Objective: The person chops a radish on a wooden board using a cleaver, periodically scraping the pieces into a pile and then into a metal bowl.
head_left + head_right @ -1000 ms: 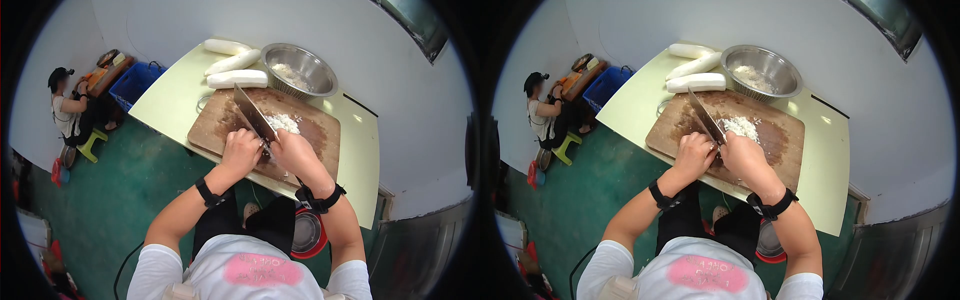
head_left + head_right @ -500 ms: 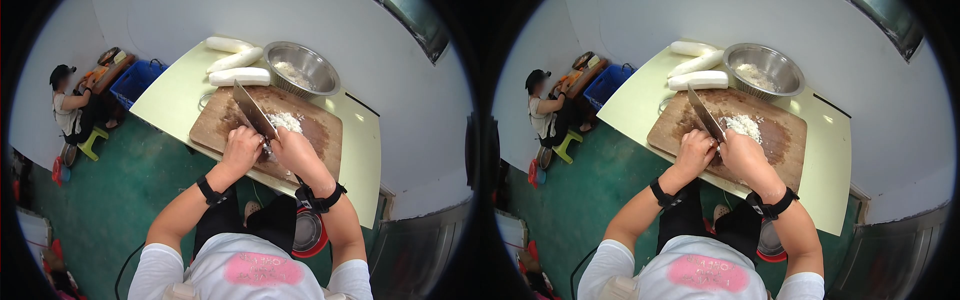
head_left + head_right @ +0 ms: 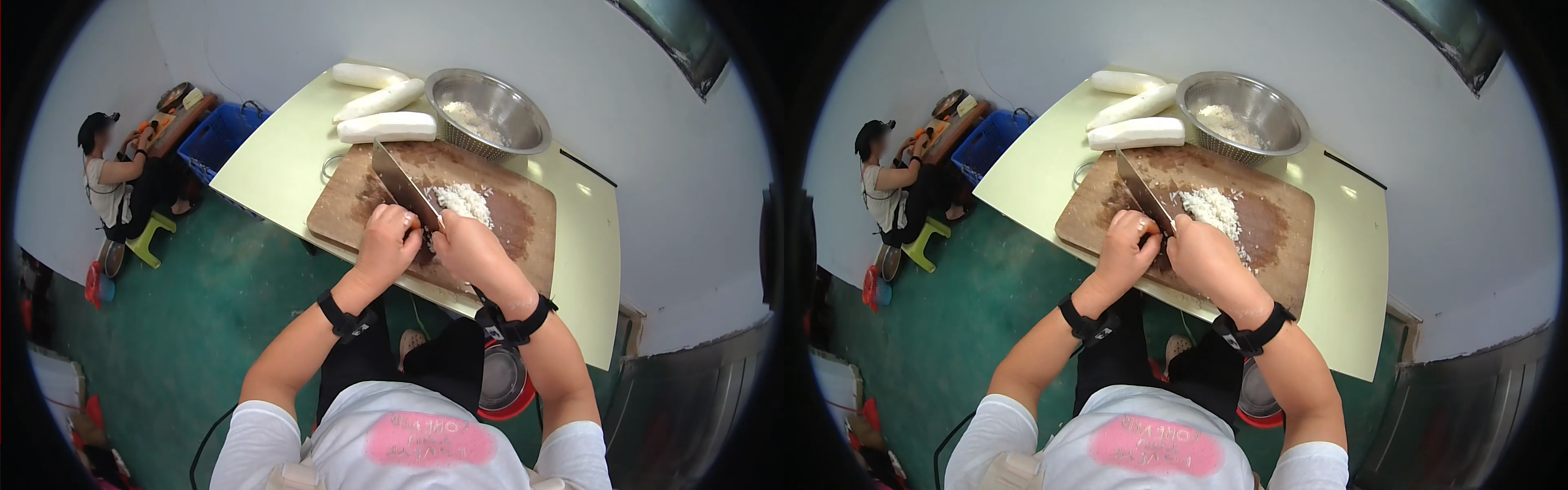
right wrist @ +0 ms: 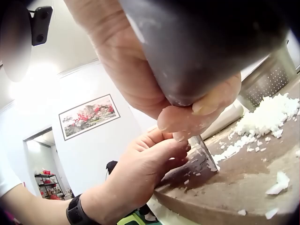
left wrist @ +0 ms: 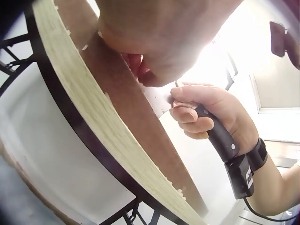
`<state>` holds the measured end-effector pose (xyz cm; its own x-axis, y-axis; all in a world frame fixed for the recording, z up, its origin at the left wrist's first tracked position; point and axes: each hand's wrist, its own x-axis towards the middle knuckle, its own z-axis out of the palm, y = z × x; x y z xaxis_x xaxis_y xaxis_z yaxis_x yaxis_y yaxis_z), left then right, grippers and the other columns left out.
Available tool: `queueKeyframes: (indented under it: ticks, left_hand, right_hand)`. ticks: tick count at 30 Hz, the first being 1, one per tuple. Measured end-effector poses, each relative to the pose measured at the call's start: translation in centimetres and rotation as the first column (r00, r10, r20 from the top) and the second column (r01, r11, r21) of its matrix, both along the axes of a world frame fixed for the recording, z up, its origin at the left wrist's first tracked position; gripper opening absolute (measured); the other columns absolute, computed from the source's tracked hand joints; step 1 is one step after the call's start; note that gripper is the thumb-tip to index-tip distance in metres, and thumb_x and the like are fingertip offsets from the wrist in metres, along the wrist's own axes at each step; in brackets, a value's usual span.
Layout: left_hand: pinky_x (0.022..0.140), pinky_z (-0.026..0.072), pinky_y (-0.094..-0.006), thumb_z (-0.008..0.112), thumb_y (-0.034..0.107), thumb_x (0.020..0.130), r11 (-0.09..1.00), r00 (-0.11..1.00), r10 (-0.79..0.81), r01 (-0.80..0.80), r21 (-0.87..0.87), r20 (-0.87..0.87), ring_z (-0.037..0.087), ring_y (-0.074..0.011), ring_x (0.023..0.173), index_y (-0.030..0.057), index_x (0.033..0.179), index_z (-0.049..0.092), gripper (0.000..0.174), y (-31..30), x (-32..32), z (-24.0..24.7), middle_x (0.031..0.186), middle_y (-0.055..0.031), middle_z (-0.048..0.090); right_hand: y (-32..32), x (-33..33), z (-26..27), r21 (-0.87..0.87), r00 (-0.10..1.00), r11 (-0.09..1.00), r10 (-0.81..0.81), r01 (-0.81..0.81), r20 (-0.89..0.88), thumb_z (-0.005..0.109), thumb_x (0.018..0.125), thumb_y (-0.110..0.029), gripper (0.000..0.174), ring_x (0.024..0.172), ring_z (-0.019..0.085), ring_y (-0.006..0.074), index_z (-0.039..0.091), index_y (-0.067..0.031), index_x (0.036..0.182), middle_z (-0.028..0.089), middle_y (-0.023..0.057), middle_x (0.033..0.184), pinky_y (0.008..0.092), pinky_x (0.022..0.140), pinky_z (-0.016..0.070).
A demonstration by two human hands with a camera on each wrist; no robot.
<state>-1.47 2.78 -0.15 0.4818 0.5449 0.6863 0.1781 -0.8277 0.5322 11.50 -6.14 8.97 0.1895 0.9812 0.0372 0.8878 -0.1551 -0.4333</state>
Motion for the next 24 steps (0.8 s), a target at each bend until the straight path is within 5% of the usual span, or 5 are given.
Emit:
queueKeyframes:
  ticks: [6,12,19,21,24]
  left_hand:
    - [0.079,0.0465,-0.0321,0.063,-0.002,0.08,0.978,0.958,0.095,-0.039,-0.205,0.272,0.058,-0.0238,0.086,0.0011,0.082,0.06,0.005,-0.3,-0.5,0.4,0.086,-0.0096,0.059]
    - [0.077,0.0475,-0.0369,0.064,-0.001,0.077,0.98,0.961,0.077,-0.025,-0.196,0.265,0.058,-0.0284,0.085,0.0025,0.081,0.06,0.007,-0.2,-0.6,0.5,0.085,-0.0098,0.061]
    - [0.077,0.0467,-0.039,0.064,0.0,0.077,0.986,0.975,0.034,0.003,-0.168,0.221,0.056,-0.0306,0.086,0.0019,0.081,0.06,0.006,-0.1,-0.4,0.3,0.085,-0.011,0.061]
    - [0.078,0.0466,-0.039,0.064,0.0,0.077,0.986,0.976,0.034,0.002,-0.167,0.216,0.056,-0.0306,0.086,0.0019,0.081,0.059,0.006,-0.2,-0.3,0.4,0.085,-0.0109,0.061]
    - [0.078,0.0464,-0.0392,0.064,0.0,0.077,0.987,0.977,0.033,0.001,-0.158,0.213,0.056,-0.0306,0.085,0.0019,0.081,0.06,0.006,-0.3,-0.5,0.6,0.085,-0.0109,0.061]
  right_hand:
    - [0.2,0.0,0.6,-0.031,1.0,1.0,-0.005,0.005,-0.005,0.053,0.088,-0.016,0.021,0.081,0.063,0.0453,0.058,0.0045,0.091,0.064,0.0285,0.081,0.0513,0.074,0.05]
    - [0.0,3.3,0.4,-0.113,0.985,0.983,-0.155,0.146,-0.074,0.052,0.088,-0.018,0.023,0.083,0.063,0.0459,0.06,0.0024,0.094,0.065,0.0273,0.083,0.0517,0.076,0.05]
    - [-1.2,5.2,1.9,-0.01,0.974,0.982,-0.19,0.19,-0.124,0.053,0.087,-0.016,0.022,0.082,0.061,0.0473,0.058,0.0047,0.091,0.063,0.0295,0.08,0.0525,0.074,0.0485]
    - [-1.0,5.6,0.6,-0.045,0.994,0.993,-0.11,0.109,-0.019,0.053,0.089,-0.012,0.019,0.052,0.062,0.0313,0.052,0.0064,0.086,0.058,0.0237,0.067,0.0427,0.056,0.0495]
    - [-1.0,5.2,0.8,-0.026,0.995,0.995,-0.093,0.095,0.042,0.053,0.087,-0.012,0.018,0.061,0.062,0.0385,0.052,0.0057,0.086,0.06,0.0261,0.071,0.0468,0.062,0.0495]
